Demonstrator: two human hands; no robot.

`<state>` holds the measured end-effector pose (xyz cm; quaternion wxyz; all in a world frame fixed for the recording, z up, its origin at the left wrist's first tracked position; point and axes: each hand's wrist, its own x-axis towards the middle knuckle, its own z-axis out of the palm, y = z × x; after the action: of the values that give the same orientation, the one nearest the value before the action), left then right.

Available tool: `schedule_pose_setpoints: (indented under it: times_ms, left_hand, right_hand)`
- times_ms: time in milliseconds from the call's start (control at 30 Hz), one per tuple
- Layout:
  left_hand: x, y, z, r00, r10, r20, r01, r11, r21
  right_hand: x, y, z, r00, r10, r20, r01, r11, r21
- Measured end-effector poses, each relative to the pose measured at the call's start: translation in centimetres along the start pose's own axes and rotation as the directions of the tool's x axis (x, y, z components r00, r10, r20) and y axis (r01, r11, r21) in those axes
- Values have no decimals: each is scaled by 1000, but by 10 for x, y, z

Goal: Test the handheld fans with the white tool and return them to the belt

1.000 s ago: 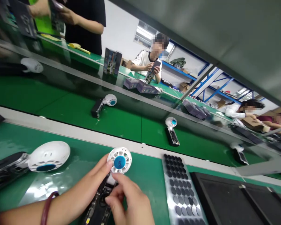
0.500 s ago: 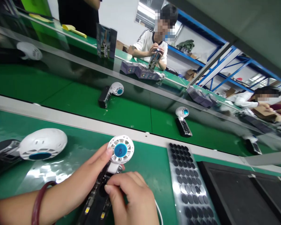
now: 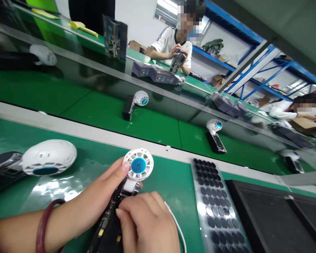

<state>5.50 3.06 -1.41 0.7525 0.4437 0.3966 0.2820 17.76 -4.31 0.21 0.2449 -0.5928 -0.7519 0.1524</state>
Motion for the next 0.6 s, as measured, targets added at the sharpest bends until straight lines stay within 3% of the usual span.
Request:
schedule_pose_setpoints:
  times_ms: [167,400,600]
  left_hand:
    - [1,0,2,1000,-3,12,4,999,-44]
    - [1,3,3,1000,11,3,-11,997,-75]
    - [0,3,4,1000,-8,16,10,992,-130]
  right_hand:
    - [-5,-4,9,994,67,-84,-67,998,-2]
    - [-3,-2,6,995,-79,-55,73,991,-114]
    - [-4,-11,14,967,50,-250,-119,956,-269]
